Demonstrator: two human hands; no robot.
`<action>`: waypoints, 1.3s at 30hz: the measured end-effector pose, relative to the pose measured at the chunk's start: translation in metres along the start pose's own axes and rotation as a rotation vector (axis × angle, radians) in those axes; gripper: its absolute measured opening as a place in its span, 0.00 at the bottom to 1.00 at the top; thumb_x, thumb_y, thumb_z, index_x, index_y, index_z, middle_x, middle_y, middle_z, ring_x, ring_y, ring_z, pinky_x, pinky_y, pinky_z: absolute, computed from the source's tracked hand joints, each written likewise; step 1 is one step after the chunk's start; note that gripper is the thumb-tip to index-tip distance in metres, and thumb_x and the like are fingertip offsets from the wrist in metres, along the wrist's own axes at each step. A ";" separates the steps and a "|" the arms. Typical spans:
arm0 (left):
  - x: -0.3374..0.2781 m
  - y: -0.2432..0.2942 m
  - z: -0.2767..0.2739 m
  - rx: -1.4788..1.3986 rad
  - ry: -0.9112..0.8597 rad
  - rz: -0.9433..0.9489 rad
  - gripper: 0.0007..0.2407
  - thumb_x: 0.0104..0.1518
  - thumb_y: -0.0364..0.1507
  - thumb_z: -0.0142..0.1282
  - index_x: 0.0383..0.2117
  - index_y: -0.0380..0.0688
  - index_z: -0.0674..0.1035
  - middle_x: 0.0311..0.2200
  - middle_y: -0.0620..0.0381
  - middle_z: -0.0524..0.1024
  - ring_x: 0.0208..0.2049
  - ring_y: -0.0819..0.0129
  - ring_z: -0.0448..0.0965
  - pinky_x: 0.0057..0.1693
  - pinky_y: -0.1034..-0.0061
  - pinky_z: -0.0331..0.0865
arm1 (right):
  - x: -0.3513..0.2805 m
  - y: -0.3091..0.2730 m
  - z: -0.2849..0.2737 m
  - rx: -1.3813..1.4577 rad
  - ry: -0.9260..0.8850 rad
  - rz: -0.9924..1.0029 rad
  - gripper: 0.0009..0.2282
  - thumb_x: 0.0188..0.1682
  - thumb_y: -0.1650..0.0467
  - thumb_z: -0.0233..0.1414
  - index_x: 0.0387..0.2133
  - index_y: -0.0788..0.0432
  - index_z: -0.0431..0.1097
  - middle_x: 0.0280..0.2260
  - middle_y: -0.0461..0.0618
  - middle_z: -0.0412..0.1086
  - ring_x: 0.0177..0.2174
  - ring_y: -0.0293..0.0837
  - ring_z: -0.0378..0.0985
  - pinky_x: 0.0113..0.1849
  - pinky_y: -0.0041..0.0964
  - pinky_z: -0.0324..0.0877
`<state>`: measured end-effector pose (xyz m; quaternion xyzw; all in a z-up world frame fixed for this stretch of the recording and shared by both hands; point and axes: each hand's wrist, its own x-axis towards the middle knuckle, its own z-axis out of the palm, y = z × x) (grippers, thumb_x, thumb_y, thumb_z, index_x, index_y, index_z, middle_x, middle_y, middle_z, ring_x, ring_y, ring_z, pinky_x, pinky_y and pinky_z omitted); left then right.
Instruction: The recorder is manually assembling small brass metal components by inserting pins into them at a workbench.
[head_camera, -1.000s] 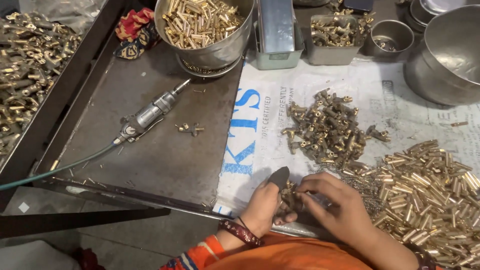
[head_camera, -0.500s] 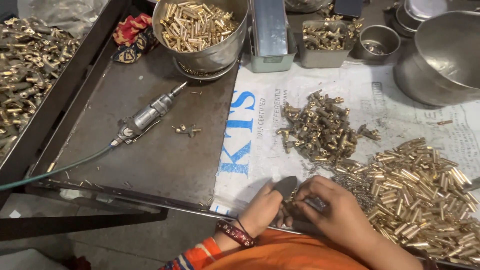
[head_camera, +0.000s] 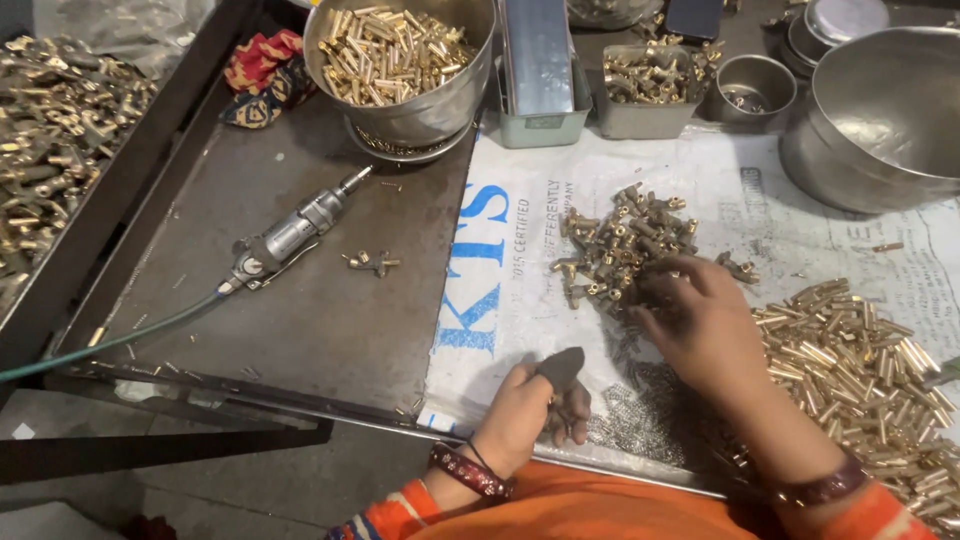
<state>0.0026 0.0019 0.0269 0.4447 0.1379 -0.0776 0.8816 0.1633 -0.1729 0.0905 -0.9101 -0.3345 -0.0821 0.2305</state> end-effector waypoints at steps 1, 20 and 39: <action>-0.003 0.009 0.007 -0.031 0.056 -0.033 0.15 0.66 0.35 0.44 0.25 0.38 0.76 0.21 0.53 0.76 0.19 0.68 0.79 0.23 0.80 0.66 | 0.002 -0.004 0.005 -0.068 0.051 -0.123 0.15 0.38 0.67 0.64 0.38 0.59 0.77 0.51 0.56 0.71 0.52 0.55 0.71 0.52 0.49 0.69; -0.005 0.013 0.015 0.133 0.027 0.110 0.30 0.49 0.13 0.48 0.63 0.49 0.69 0.37 0.61 0.76 0.22 0.80 0.73 0.25 0.87 0.66 | -0.044 -0.029 0.023 0.627 -0.201 0.106 0.09 0.41 0.71 0.62 0.34 0.61 0.76 0.38 0.50 0.78 0.41 0.46 0.80 0.43 0.40 0.75; -0.009 0.009 0.016 0.239 0.036 0.246 0.15 0.61 0.18 0.55 0.53 0.40 0.81 0.33 0.58 0.78 0.26 0.80 0.75 0.33 0.86 0.69 | -0.011 -0.019 -0.040 0.858 -0.139 0.610 0.07 0.51 0.74 0.52 0.39 0.63 0.76 0.36 0.53 0.79 0.35 0.42 0.81 0.40 0.37 0.77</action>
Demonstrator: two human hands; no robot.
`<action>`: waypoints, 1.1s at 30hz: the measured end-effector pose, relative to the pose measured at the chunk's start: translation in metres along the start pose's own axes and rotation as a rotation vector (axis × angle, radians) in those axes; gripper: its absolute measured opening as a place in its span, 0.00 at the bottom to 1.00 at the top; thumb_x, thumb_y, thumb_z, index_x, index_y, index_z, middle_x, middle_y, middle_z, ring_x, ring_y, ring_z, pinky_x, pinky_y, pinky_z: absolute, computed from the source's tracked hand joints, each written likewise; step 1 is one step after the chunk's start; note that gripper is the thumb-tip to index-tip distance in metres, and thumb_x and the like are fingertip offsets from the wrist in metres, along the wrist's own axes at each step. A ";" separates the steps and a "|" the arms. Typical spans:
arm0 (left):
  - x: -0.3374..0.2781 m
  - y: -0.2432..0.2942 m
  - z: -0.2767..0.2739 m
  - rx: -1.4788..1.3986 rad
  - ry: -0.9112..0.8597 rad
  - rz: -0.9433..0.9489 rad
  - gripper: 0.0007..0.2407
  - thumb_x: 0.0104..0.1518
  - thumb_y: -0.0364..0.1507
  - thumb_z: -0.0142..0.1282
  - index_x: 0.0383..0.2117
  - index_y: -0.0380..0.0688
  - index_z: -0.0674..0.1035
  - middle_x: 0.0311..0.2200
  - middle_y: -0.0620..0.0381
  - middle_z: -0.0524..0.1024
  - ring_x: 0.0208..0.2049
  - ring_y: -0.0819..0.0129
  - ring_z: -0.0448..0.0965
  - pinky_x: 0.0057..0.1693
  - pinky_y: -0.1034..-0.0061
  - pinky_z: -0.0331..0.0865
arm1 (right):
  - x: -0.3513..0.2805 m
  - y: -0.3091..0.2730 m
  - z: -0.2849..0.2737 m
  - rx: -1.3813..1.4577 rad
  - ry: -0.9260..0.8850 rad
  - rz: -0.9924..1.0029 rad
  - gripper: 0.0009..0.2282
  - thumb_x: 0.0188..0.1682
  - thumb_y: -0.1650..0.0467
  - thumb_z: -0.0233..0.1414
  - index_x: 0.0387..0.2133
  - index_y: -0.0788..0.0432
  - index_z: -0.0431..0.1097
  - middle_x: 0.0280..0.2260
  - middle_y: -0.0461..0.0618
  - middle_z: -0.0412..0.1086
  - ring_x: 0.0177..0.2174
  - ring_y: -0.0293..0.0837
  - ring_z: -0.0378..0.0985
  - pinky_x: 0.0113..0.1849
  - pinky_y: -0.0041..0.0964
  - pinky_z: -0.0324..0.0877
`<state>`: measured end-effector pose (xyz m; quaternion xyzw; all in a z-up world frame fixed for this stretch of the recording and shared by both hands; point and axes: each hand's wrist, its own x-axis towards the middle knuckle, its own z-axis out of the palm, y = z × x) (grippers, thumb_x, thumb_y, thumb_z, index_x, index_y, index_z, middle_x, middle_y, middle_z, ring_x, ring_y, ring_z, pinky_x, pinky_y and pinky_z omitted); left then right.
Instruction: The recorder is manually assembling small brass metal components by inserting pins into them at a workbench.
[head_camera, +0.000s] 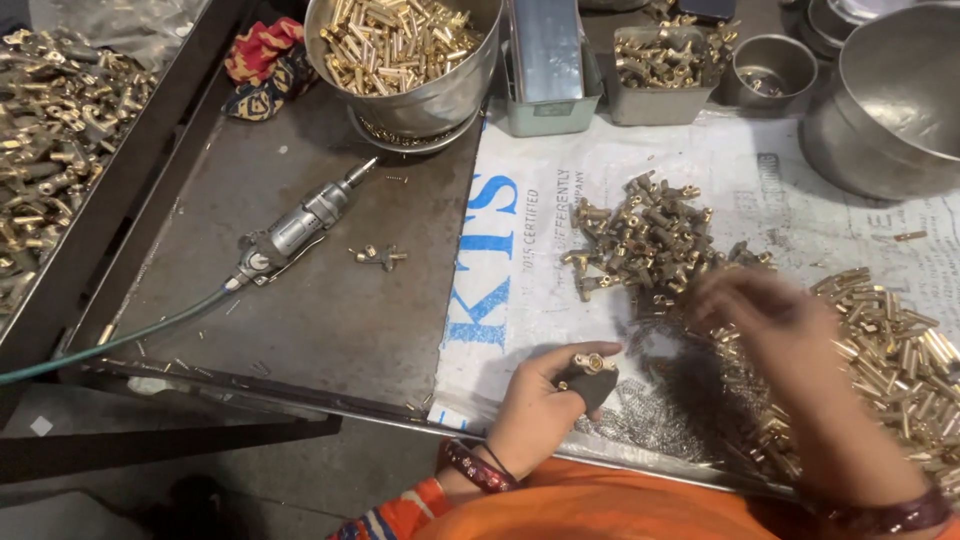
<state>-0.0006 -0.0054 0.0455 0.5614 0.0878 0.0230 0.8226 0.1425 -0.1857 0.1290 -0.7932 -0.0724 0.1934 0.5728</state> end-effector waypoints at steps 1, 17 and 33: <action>0.001 0.002 0.001 -0.012 -0.007 -0.029 0.14 0.61 0.19 0.55 0.54 0.40 0.81 0.32 0.58 0.77 0.25 0.80 0.75 0.32 0.86 0.68 | -0.002 -0.025 -0.004 -0.006 0.173 0.020 0.06 0.54 0.73 0.51 0.39 0.62 0.75 0.37 0.53 0.78 0.37 0.42 0.79 0.42 0.37 0.76; 0.014 -0.016 -0.012 -0.094 0.141 -0.212 0.12 0.57 0.22 0.50 0.45 0.30 0.79 0.27 0.51 0.79 0.22 0.74 0.77 0.24 0.83 0.65 | 0.025 0.022 0.035 -1.008 -0.097 -0.580 0.09 0.44 0.66 0.58 0.35 0.54 0.81 0.39 0.46 0.78 0.31 0.48 0.82 0.33 0.42 0.77; 0.012 -0.008 -0.016 -0.364 0.052 -0.186 0.17 0.61 0.32 0.43 0.48 0.30 0.77 0.37 0.48 0.82 0.33 0.63 0.85 0.31 0.77 0.74 | 0.016 0.028 0.052 -1.188 -0.140 -0.525 0.06 0.47 0.67 0.55 0.30 0.56 0.77 0.34 0.47 0.76 0.27 0.48 0.81 0.28 0.43 0.77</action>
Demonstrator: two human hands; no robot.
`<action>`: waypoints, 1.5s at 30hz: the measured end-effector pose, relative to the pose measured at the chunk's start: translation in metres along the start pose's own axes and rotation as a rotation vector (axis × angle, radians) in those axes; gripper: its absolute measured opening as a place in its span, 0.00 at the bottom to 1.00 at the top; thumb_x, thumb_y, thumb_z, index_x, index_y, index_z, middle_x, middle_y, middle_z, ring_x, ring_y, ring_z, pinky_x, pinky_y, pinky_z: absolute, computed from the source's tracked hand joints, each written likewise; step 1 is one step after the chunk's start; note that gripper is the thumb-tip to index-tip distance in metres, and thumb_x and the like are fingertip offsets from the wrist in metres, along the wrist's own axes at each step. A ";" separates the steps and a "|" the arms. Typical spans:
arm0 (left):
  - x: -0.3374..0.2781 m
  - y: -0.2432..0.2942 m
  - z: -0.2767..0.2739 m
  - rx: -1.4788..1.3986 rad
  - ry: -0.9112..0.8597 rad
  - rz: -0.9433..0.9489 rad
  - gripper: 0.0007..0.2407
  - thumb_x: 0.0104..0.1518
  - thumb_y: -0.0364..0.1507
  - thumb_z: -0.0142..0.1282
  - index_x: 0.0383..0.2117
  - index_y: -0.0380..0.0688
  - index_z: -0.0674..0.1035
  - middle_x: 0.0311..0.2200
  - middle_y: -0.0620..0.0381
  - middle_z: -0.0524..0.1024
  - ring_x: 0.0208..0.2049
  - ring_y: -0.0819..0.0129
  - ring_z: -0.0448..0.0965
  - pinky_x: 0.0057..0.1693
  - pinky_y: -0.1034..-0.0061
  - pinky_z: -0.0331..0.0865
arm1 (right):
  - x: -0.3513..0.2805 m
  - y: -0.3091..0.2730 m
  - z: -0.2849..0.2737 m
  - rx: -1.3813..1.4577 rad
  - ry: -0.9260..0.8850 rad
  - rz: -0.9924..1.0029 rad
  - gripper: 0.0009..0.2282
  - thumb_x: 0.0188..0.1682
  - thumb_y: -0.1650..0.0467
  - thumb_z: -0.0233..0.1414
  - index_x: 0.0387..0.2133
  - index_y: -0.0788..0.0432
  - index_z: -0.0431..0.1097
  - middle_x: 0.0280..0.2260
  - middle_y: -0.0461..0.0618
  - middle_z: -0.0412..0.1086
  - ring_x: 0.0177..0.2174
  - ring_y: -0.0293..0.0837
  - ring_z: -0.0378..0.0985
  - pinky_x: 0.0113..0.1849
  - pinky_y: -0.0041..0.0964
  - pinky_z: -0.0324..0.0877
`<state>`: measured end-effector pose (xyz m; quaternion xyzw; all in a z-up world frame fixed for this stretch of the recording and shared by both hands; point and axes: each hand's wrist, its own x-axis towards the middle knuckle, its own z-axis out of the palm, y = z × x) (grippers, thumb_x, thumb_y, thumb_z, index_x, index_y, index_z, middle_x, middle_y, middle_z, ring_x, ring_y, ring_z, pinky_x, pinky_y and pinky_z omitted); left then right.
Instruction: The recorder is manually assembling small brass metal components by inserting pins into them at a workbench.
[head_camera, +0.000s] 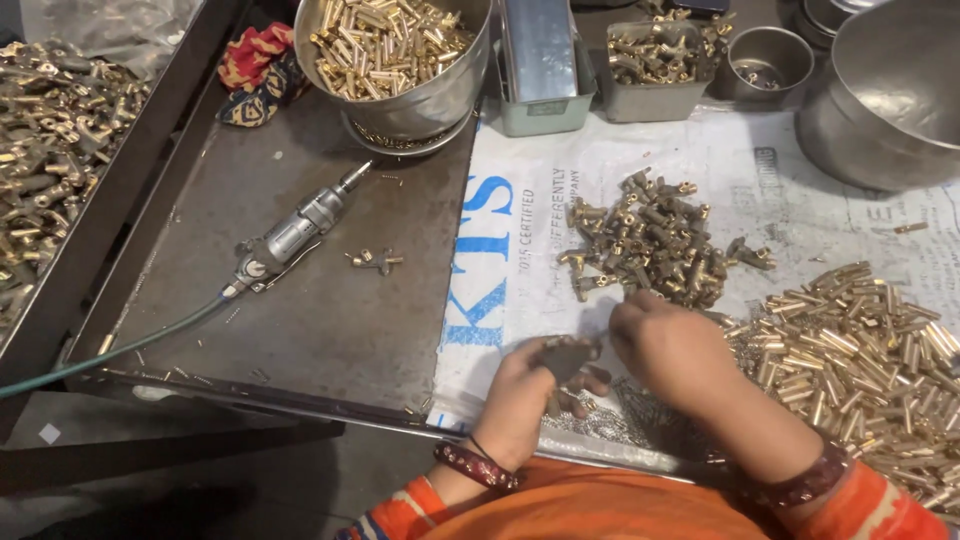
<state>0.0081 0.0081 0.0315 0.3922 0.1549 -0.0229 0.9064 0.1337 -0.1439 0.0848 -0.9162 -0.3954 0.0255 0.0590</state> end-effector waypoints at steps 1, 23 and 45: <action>0.001 -0.004 -0.002 0.102 0.019 0.035 0.15 0.55 0.22 0.46 0.48 0.31 0.77 0.36 0.51 0.82 0.32 0.66 0.85 0.29 0.78 0.73 | 0.003 0.003 -0.001 0.050 -0.020 0.050 0.06 0.48 0.67 0.55 0.29 0.55 0.77 0.35 0.45 0.77 0.26 0.46 0.81 0.28 0.41 0.77; -0.007 -0.002 0.003 0.226 0.002 -0.064 0.13 0.56 0.20 0.51 0.47 0.38 0.79 0.26 0.61 0.80 0.20 0.79 0.76 0.24 0.86 0.64 | -0.027 0.016 0.001 1.188 -0.047 0.175 0.09 0.42 0.78 0.59 0.36 0.63 0.78 0.39 0.48 0.80 0.41 0.41 0.82 0.45 0.37 0.78; -0.007 -0.007 0.005 0.394 -0.025 0.042 0.11 0.55 0.17 0.52 0.42 0.32 0.80 0.26 0.57 0.79 0.20 0.77 0.76 0.27 0.84 0.68 | -0.029 0.022 0.026 1.352 0.017 0.266 0.07 0.46 0.78 0.57 0.38 0.65 0.75 0.36 0.53 0.79 0.39 0.45 0.83 0.44 0.38 0.81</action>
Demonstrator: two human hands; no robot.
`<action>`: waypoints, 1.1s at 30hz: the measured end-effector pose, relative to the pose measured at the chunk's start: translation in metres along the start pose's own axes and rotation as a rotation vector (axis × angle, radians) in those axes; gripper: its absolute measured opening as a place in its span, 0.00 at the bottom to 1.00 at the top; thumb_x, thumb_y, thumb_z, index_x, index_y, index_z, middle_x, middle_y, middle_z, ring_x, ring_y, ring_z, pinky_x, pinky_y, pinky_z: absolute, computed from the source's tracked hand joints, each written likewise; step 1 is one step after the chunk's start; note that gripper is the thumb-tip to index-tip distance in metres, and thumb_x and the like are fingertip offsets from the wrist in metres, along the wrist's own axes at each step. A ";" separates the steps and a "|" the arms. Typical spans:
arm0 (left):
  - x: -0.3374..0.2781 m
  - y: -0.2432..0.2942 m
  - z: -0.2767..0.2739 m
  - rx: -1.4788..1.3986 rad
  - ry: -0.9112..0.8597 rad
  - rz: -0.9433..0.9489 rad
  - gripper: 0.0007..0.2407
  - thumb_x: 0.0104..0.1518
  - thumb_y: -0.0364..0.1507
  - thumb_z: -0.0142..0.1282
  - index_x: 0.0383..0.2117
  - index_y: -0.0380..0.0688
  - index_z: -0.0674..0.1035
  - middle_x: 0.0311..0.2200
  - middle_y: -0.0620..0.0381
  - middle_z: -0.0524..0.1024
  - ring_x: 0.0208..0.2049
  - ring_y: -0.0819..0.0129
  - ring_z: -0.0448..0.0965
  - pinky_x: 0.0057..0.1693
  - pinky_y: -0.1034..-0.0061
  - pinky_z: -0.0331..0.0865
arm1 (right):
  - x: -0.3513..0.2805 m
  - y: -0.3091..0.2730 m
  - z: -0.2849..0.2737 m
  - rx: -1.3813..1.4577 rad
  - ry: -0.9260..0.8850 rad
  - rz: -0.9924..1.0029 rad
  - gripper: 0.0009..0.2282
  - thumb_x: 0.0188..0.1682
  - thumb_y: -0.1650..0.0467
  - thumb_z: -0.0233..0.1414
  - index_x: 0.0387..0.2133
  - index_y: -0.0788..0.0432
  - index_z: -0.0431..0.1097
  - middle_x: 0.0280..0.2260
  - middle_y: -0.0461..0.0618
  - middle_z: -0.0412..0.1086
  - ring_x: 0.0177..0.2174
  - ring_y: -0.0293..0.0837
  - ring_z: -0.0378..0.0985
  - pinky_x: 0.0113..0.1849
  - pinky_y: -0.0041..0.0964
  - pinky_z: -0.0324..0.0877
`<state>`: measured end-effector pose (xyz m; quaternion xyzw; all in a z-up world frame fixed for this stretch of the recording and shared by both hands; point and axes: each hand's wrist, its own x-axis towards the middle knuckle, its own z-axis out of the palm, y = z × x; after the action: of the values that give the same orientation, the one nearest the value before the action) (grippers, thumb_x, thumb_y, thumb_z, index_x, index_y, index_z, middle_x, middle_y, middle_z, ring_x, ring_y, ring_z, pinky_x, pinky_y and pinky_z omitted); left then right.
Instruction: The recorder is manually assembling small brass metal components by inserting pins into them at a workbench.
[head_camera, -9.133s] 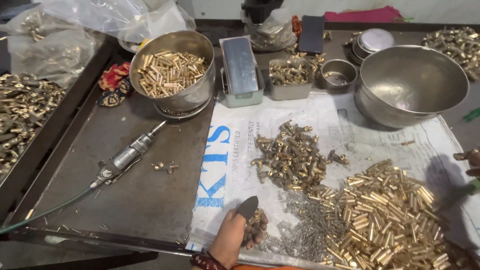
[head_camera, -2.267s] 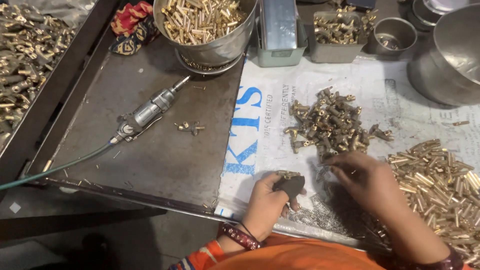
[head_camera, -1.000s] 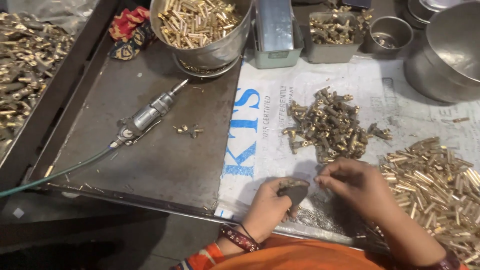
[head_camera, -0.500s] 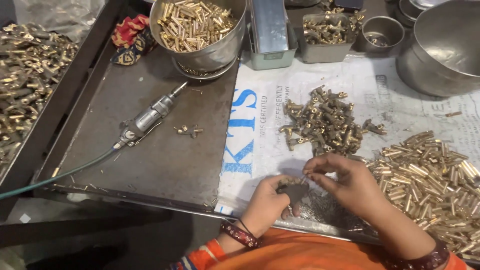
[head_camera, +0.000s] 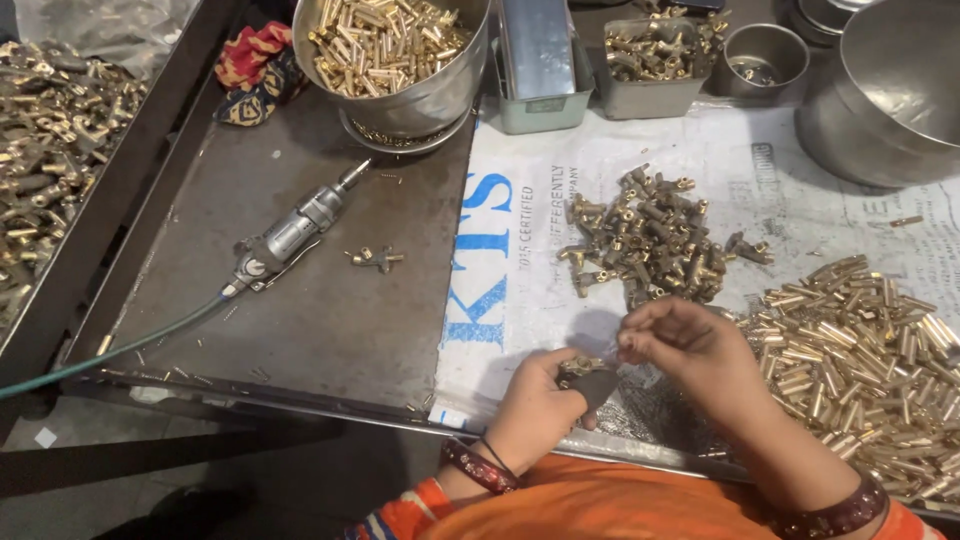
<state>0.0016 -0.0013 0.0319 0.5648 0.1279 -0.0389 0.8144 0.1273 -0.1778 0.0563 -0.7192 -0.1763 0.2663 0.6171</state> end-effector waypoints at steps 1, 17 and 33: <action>0.002 -0.005 0.001 -0.012 -0.024 0.033 0.12 0.54 0.16 0.52 0.44 0.32 0.81 0.28 0.57 0.80 0.22 0.77 0.77 0.30 0.84 0.71 | 0.001 0.006 -0.005 0.070 0.029 0.004 0.06 0.48 0.78 0.56 0.38 0.67 0.75 0.35 0.56 0.79 0.37 0.46 0.83 0.43 0.40 0.81; 0.003 -0.001 -0.002 -0.108 0.022 -0.068 0.13 0.52 0.15 0.48 0.43 0.31 0.79 0.25 0.57 0.79 0.18 0.78 0.76 0.22 0.86 0.63 | -0.011 -0.009 0.010 -0.205 -0.032 -0.079 0.10 0.43 0.78 0.58 0.38 0.62 0.77 0.39 0.49 0.81 0.42 0.40 0.84 0.47 0.36 0.79; -0.002 0.001 0.006 0.253 -0.030 0.016 0.10 0.52 0.21 0.58 0.40 0.37 0.82 0.26 0.63 0.79 0.24 0.81 0.75 0.31 0.84 0.69 | -0.028 -0.022 0.020 -0.301 -0.027 -0.319 0.08 0.42 0.75 0.61 0.35 0.62 0.77 0.36 0.48 0.80 0.37 0.39 0.84 0.43 0.34 0.80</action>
<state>0.0008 -0.0068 0.0350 0.6635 0.1051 -0.0567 0.7386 0.0948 -0.1738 0.0804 -0.7625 -0.3337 0.1458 0.5348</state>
